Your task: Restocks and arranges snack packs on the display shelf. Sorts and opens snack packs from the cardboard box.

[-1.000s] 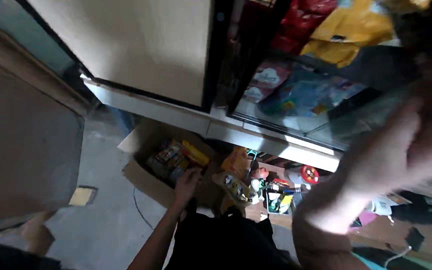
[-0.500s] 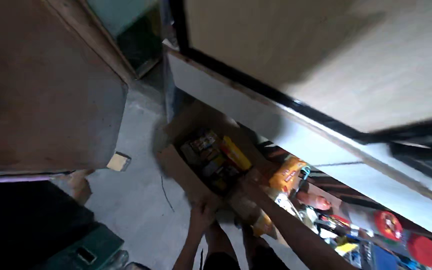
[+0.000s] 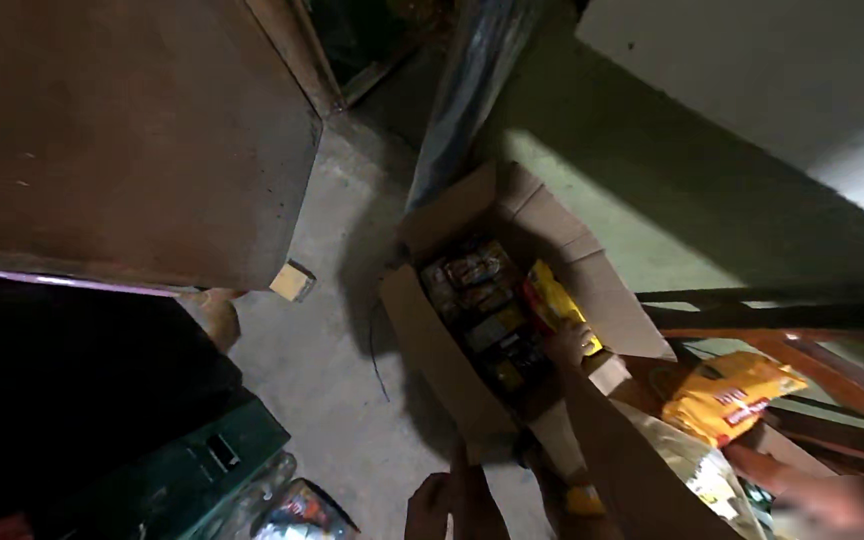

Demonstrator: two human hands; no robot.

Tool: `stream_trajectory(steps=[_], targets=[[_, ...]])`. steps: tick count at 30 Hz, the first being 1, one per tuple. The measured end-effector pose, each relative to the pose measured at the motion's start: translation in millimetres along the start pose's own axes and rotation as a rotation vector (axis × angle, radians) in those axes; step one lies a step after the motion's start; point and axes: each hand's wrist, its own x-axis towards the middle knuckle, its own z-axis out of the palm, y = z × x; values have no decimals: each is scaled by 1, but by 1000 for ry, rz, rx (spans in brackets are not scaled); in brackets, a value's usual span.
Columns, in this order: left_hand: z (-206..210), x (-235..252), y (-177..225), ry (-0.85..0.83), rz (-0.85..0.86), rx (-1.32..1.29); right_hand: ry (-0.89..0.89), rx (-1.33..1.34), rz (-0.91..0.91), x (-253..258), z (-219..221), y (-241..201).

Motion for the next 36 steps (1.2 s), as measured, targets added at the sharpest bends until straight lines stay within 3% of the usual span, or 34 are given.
stream_trajectory(steps=[5,11,15,21,24,26,32,36], targets=[[-5,6,4,30,35,3,34,51,37,-7,22,0],[5,6,2,-6,49,5,126,179,130,5,-4,9],[9,6,1,-42,37,50,95,90,4,-4,21,16],[16,13,7,-62,25,98,-227,-80,-166,-46,49,20],[20,14,11,-77,20,109,-64,29,-213,-43,37,28],[19,11,11,-73,35,115,39,67,-189,-18,16,36],[18,9,4,-74,17,150,9,234,91,10,-13,19],[21,10,7,-68,27,162,-92,189,-36,-11,9,3]])
